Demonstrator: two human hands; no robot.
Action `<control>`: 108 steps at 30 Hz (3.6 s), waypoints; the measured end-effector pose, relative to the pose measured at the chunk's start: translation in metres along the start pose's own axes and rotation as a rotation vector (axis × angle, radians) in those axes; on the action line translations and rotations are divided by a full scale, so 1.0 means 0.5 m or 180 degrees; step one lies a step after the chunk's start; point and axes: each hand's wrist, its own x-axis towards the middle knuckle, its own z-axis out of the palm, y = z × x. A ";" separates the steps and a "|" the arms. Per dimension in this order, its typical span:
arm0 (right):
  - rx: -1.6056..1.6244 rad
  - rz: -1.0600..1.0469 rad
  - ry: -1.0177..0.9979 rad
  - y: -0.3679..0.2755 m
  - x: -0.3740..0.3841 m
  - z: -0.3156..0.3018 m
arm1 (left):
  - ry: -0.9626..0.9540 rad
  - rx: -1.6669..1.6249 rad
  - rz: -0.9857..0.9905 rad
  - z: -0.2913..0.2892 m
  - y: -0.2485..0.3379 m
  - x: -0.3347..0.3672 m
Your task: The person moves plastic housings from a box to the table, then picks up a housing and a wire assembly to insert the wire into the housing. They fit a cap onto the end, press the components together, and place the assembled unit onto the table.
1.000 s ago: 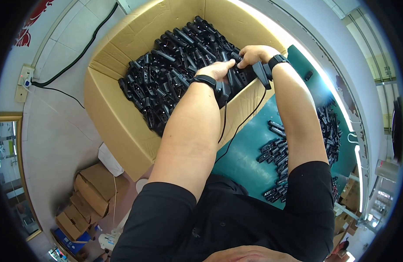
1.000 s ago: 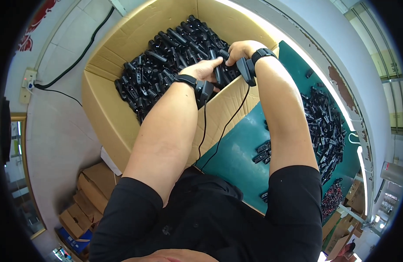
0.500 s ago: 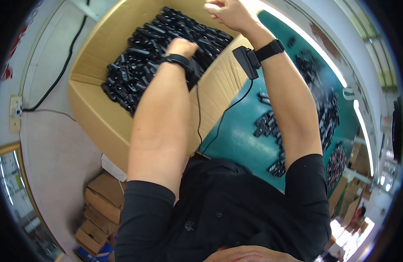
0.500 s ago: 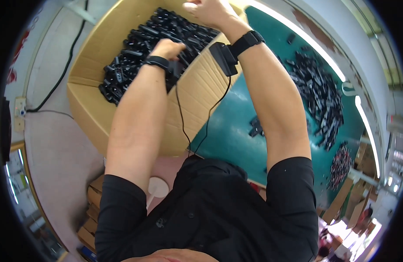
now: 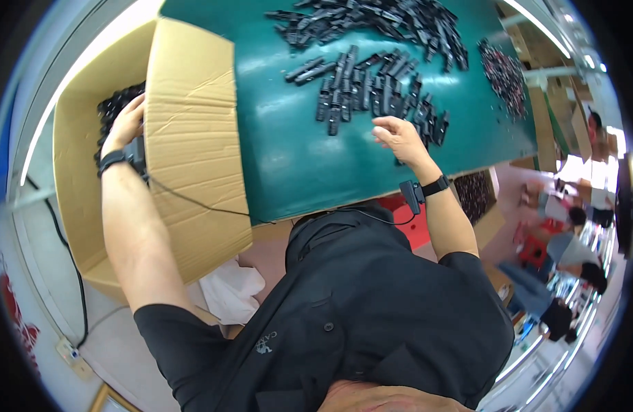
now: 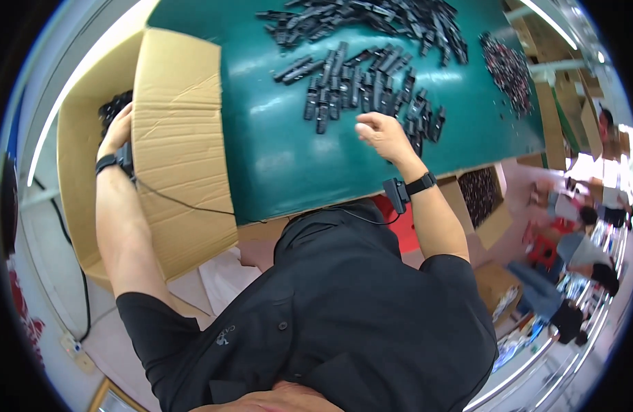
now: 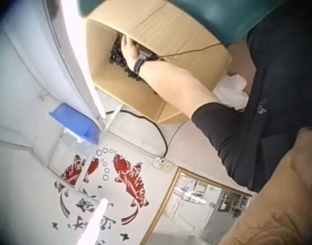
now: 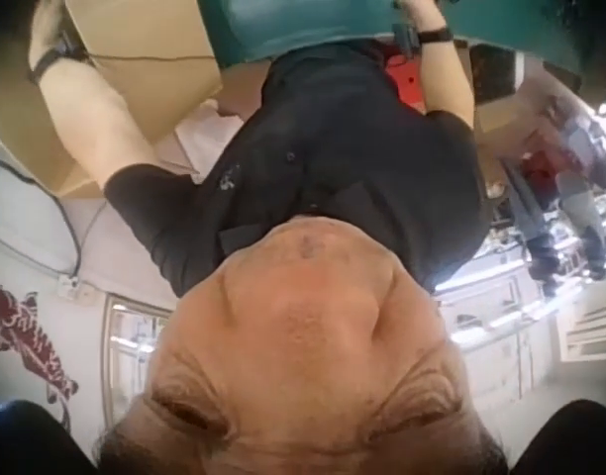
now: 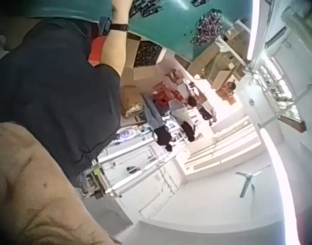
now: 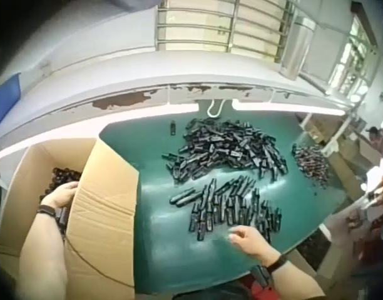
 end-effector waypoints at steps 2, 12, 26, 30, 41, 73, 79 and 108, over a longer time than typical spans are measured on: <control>0.0102 0.0643 0.0806 0.103 -0.023 -0.057 | 0.0519 0.0288 0.0292 -0.052 -0.011 0.006; -0.1730 0.0893 0.2874 0.375 -0.010 -0.315 | 0.1577 0.0763 0.1423 0.391 0.431 -0.335; -0.2193 0.0198 0.2110 0.357 0.009 -0.348 | -0.1222 0.1201 0.0945 1.261 0.076 -0.186; -0.1794 0.0208 0.1943 0.374 -0.054 -0.331 | -0.1098 0.0999 0.0342 1.314 0.047 -0.191; 0.0738 0.0141 0.1333 0.392 -0.044 -0.227 | -0.1244 -0.0946 -0.0612 1.360 0.045 -0.165; -0.0031 -0.3794 -0.1474 -0.685 0.138 0.512 | 0.1868 -0.1862 0.2034 0.273 0.267 -0.512; 0.0352 -0.2001 -0.3227 -0.744 0.173 0.941 | 0.2411 -0.2162 0.0845 -0.005 0.074 -0.575; -0.3404 -0.2557 -0.3743 -0.514 0.160 1.205 | 0.4141 -0.2902 -0.2132 -0.094 -0.412 -0.410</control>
